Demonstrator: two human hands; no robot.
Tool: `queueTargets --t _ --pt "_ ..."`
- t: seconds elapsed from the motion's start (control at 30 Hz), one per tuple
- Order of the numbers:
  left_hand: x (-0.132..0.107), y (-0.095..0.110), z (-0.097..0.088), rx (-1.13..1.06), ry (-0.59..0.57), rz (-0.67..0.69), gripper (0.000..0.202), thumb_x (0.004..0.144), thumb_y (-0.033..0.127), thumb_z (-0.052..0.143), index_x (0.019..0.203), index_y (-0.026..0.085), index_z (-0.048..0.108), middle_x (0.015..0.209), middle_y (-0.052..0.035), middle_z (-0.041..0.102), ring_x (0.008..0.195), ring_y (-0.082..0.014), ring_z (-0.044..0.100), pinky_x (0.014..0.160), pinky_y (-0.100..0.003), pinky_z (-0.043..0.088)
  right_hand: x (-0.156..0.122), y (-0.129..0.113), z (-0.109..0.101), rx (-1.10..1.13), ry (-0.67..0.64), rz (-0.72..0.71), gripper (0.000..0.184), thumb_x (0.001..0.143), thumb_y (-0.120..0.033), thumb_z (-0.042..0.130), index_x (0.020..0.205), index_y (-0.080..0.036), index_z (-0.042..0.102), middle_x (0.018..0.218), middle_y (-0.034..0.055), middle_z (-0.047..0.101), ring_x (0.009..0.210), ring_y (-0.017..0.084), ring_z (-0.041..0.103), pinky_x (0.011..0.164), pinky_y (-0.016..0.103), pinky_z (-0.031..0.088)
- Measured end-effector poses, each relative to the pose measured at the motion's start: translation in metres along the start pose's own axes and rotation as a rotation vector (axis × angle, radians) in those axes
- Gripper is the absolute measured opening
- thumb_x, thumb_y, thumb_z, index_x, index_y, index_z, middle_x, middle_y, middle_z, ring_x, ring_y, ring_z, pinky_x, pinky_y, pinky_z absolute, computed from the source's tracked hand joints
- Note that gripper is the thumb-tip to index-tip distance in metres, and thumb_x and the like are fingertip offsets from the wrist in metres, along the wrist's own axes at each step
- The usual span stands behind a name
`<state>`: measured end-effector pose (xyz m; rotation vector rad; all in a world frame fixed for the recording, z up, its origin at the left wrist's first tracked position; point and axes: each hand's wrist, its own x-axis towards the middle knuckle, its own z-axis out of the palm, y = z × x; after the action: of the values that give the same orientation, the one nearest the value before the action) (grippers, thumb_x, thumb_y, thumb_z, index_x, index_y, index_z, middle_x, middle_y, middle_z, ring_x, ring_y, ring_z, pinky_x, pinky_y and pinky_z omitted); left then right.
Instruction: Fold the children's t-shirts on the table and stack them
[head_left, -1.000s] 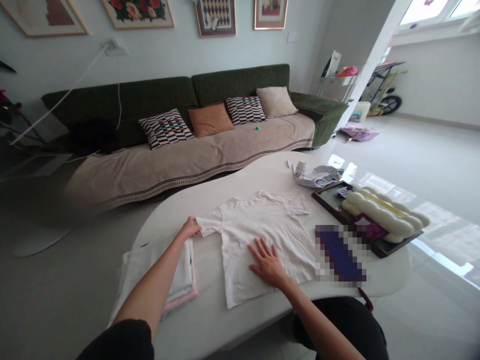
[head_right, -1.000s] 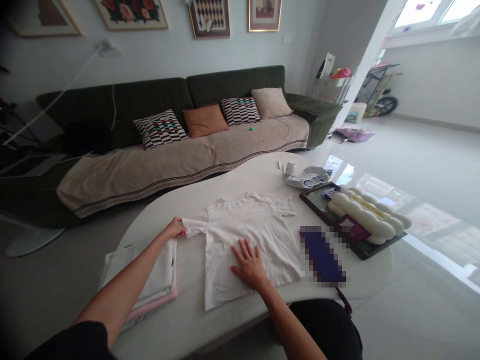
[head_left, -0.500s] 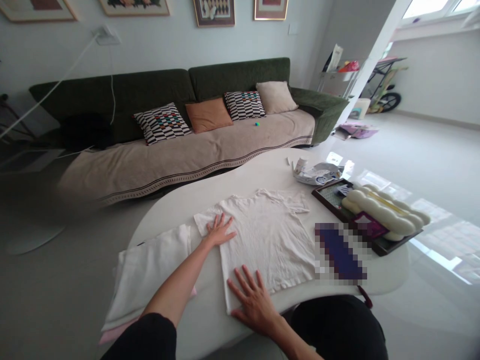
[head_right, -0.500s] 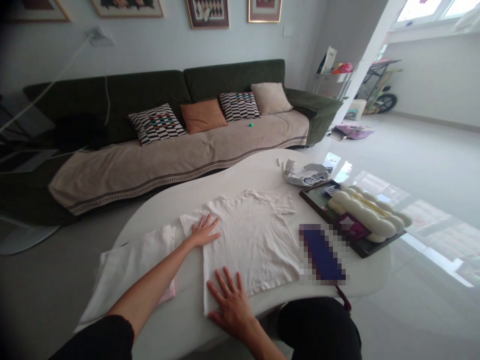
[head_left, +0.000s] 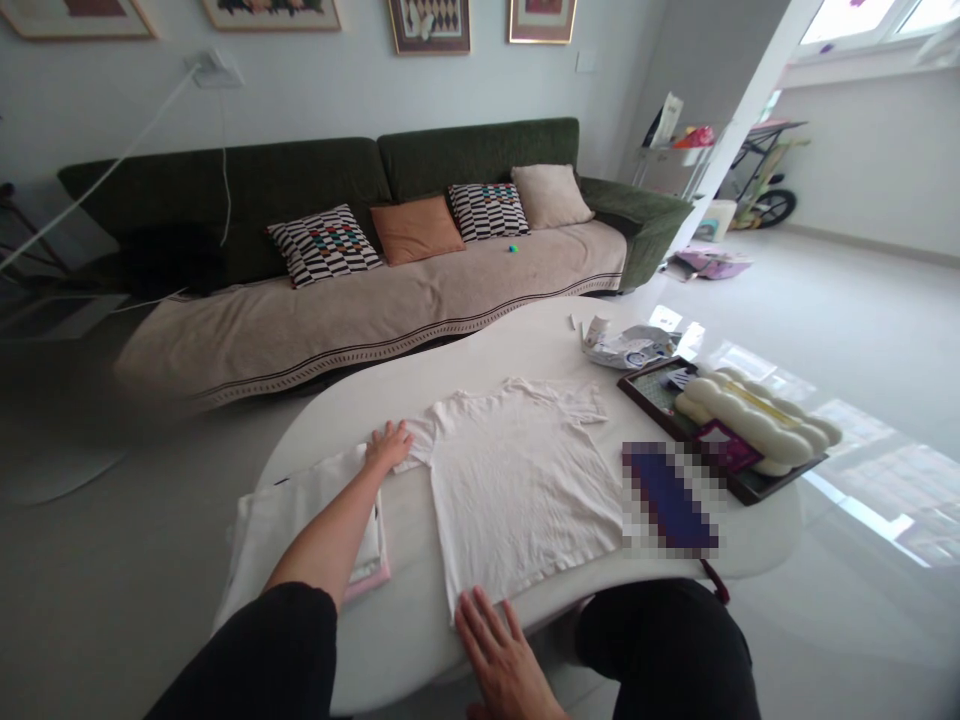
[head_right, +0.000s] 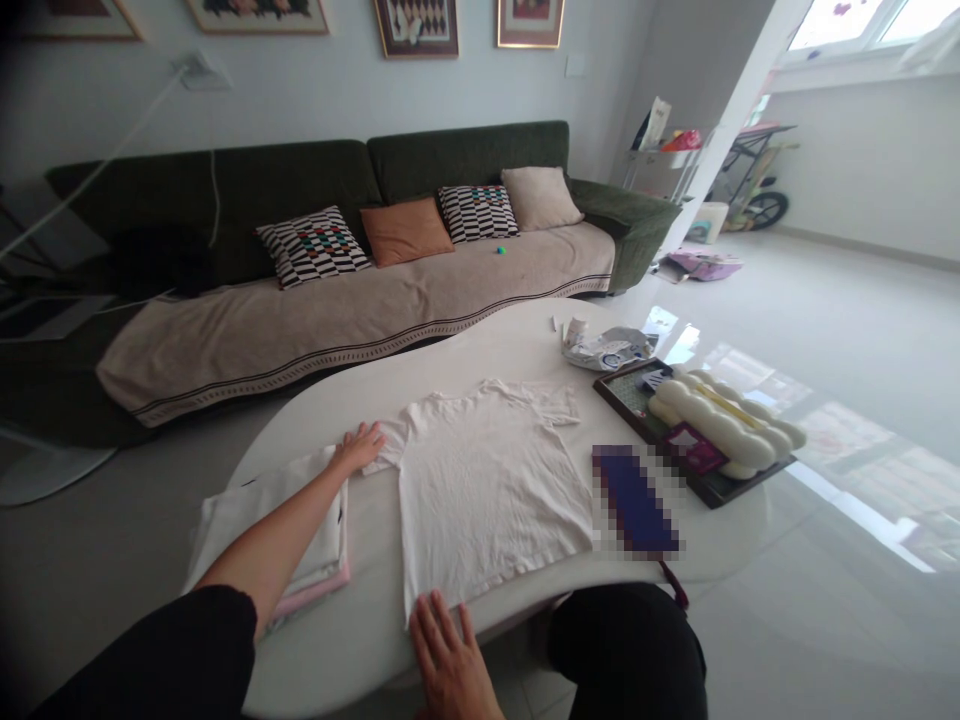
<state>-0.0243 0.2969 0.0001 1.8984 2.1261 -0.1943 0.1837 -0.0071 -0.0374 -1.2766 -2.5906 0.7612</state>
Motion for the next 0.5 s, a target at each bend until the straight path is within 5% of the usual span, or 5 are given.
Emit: queueTargets --t 0.23,0.33,0.5 --pt "0.010 -0.001 -0.004 -0.020 0.059 -0.015 0.036 0.078 0.030 0.048 0.108 0.012 0.055 0.114 -0.0181 0.055 0.108 -0.0277 0.050 0.084 -0.033 0.040 0.015 -0.018 -0.008 -0.047 0.228 0.177 0.057 0.077 -0.038 0.052 0.128 -0.016 0.040 0.124 0.0109 0.050 0.116 0.029 0.040 0.102 0.044 0.022" --pt "0.012 0.001 -0.010 -0.077 0.007 0.002 0.027 0.071 0.029 0.057 0.092 0.013 0.062 0.100 -0.0155 0.063 0.099 -0.0264 0.057 0.076 -0.028 0.043 0.023 -0.020 0.002 -0.170 0.345 0.143 0.053 0.071 -0.038 0.060 0.117 -0.014 0.049 0.117 0.0126 0.053 0.111 0.030 0.043 0.095 0.045 0.028" --pt "0.003 -0.013 -0.032 -0.239 -0.040 -0.022 0.017 0.068 0.027 0.059 0.079 0.015 0.063 0.080 -0.0065 0.067 0.085 -0.0212 0.062 0.063 -0.021 0.044 0.024 -0.017 0.024 -0.306 0.548 0.087 0.015 0.076 -0.022 0.057 0.091 -0.018 0.056 0.097 0.0075 0.059 0.099 0.025 0.046 0.086 0.042 0.032"
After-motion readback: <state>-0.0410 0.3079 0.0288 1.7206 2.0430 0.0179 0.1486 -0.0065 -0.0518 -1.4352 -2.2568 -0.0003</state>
